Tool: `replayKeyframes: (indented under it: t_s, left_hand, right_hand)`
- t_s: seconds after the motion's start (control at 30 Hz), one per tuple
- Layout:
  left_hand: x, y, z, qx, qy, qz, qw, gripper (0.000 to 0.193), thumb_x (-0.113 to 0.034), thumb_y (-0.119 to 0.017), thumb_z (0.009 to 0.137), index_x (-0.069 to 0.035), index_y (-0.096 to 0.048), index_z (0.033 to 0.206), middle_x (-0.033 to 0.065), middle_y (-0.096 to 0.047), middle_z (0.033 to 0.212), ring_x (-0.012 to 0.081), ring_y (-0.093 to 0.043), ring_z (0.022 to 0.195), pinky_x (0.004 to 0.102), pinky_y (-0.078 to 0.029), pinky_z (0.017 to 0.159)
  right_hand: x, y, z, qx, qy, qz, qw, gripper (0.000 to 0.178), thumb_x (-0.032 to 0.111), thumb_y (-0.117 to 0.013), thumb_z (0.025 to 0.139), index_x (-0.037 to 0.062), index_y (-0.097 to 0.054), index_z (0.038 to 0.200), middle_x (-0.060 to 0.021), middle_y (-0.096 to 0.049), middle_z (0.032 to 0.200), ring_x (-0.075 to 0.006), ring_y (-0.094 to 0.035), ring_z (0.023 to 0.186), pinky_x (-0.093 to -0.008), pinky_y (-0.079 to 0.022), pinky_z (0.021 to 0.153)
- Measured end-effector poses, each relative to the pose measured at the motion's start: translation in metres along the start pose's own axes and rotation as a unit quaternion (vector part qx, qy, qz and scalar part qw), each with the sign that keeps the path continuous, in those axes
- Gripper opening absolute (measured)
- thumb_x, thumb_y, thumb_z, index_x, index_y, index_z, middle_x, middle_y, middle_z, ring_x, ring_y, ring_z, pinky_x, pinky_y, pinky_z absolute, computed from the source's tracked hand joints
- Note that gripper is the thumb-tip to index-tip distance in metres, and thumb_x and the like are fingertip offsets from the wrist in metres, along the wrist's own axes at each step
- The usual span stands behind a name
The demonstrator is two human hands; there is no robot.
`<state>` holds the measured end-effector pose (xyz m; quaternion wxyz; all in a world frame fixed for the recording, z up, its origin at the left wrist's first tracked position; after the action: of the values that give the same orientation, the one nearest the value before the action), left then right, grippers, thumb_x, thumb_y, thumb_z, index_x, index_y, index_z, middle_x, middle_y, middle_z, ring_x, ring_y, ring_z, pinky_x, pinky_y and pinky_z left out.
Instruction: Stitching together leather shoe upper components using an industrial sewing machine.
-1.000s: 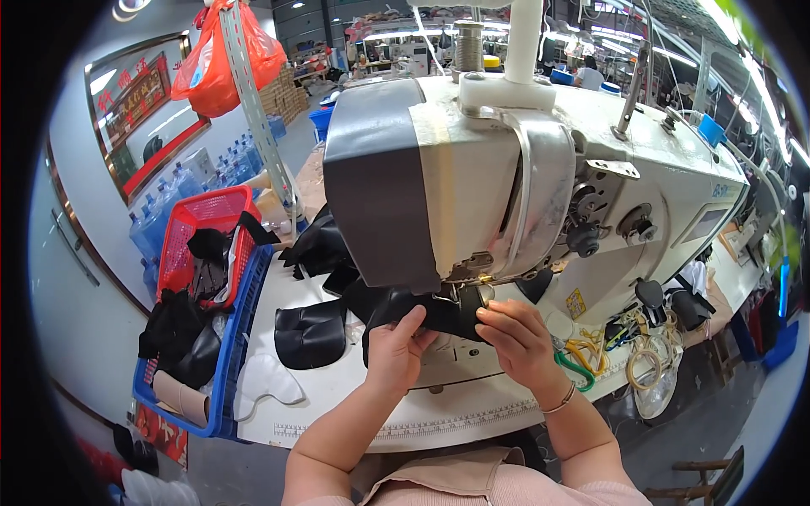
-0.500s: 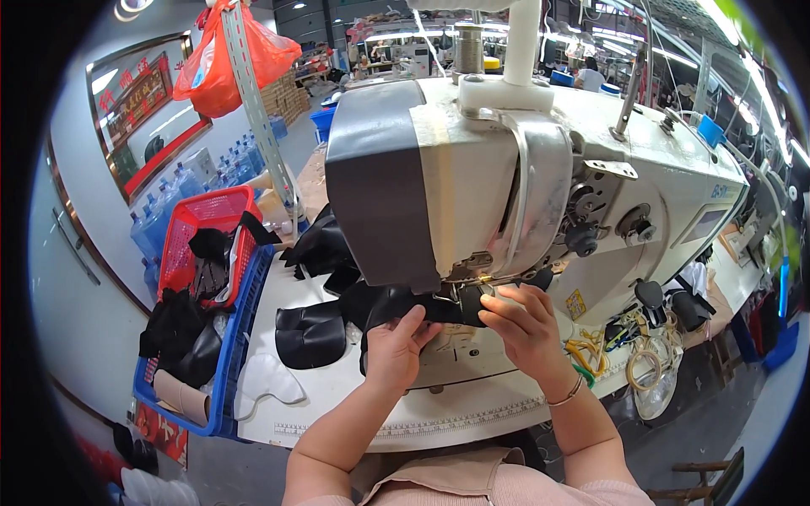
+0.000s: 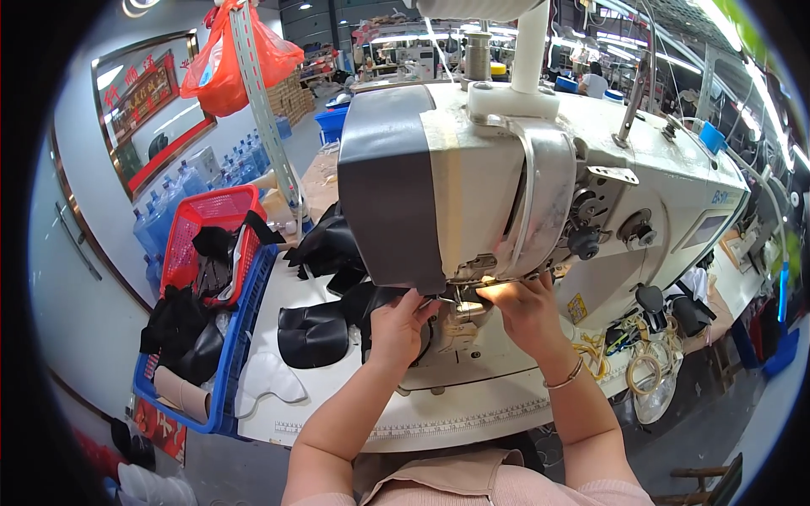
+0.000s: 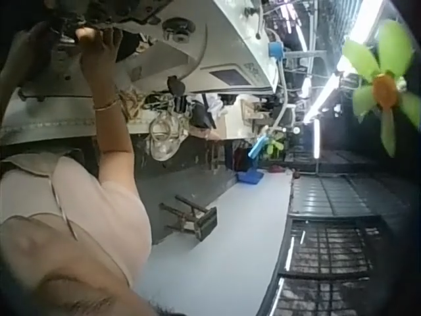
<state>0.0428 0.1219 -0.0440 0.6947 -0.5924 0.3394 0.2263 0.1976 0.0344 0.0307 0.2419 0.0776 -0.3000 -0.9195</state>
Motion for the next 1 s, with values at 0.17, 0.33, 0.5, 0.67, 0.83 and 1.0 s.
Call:
replayKeyframes:
  t_s: [0.17, 0.33, 0.5, 0.67, 0.83, 1.0]
  left_hand:
    - [0.006, 0.007, 0.002, 0.006, 0.007, -0.01, 1.0, 0.021, -0.005, -0.055, 0.088, -0.004, -0.051, 0.108, 0.0057, -0.055, 0.108, 0.0167, -0.057, 0.096, 0.0307, -0.051, 0.08]
    - [0.005, 0.007, 0.002, 0.002, 0.0, 0.004, 1.0, 0.021, -0.005, -0.055, 0.087, -0.003, -0.052, 0.107, 0.006, -0.056, 0.105, 0.0158, -0.057, 0.094, 0.0284, -0.051, 0.08]
    - [0.009, 0.011, 0.002, -0.01, 0.02, -0.063, 0.998, 0.022, -0.012, -0.057, 0.087, -0.002, -0.053, 0.106, 0.0064, -0.056, 0.104, 0.0175, -0.058, 0.092, 0.0302, -0.05, 0.084]
    - [0.005, 0.016, -0.014, -0.122, 0.072, -0.287, 0.948, 0.03, -0.024, -0.055, 0.089, -0.001, -0.051, 0.107, 0.0098, -0.054, 0.107, 0.0235, -0.051, 0.1, 0.0401, -0.042, 0.095]
    - [-0.002, 0.032, -0.01, -0.127, 0.048, -0.312, 0.941, 0.028, -0.021, -0.049, 0.091, 0.001, -0.049, 0.108, 0.0126, -0.054, 0.107, 0.0259, -0.052, 0.103, 0.0405, -0.044, 0.093]
    - [-0.031, 0.014, 0.021, -0.033, 0.025, -0.257, 0.966, 0.023, -0.017, -0.046, 0.092, -0.001, -0.05, 0.107, 0.0117, -0.057, 0.106, 0.0256, -0.055, 0.1, 0.0426, -0.047, 0.09]
  right_hand:
    - [0.003, 0.001, 0.0, -0.014, 0.004, -0.006, 1.0, 0.035, -0.006, -0.059, 0.065, 0.0143, -0.066, 0.093, -0.0008, -0.064, 0.086, -0.0194, -0.058, 0.078, -0.0384, -0.038, 0.077]
    - [0.004, 0.001, -0.002, -0.028, 0.004, -0.002, 1.0, 0.035, -0.003, -0.059, 0.064, 0.0113, -0.065, 0.096, -0.0002, -0.061, 0.081, -0.0189, -0.05, 0.072, -0.0348, -0.038, 0.079]
    - [0.005, 0.002, 0.001, -0.043, 0.012, 0.016, 0.999, 0.035, -0.003, -0.058, 0.064, 0.0116, -0.064, 0.096, -0.0002, -0.061, 0.081, -0.0191, -0.052, 0.075, -0.0357, -0.039, 0.081]
    - [0.004, 0.001, -0.006, -0.032, 0.0, 0.011, 0.999, 0.034, -0.004, -0.057, 0.066, 0.0116, -0.063, 0.096, -0.0015, -0.061, 0.088, -0.0211, -0.056, 0.082, -0.0373, -0.041, 0.083]
    - [0.002, 0.003, -0.031, -0.063, -0.059, 0.017, 0.996, 0.035, -0.006, -0.057, 0.072, 0.0086, -0.061, 0.104, -0.0097, -0.058, 0.108, -0.0274, -0.056, 0.096, -0.0384, -0.042, 0.086]
    - [-0.016, -0.012, -0.112, -0.009, -0.211, 0.055, 0.976, 0.025, -0.003, -0.055, 0.078, 0.0037, -0.059, 0.101, -0.0198, -0.053, 0.117, -0.036, -0.054, 0.101, -0.0411, -0.043, 0.085]
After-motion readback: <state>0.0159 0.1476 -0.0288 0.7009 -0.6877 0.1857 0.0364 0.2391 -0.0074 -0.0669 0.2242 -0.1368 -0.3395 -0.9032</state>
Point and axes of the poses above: each hand's wrist, its own z-axis towards the middle knuckle, its own y-axis out of the back of the hand, x = y × z, the point moved 8 cm from there along z, towards the middle knuckle
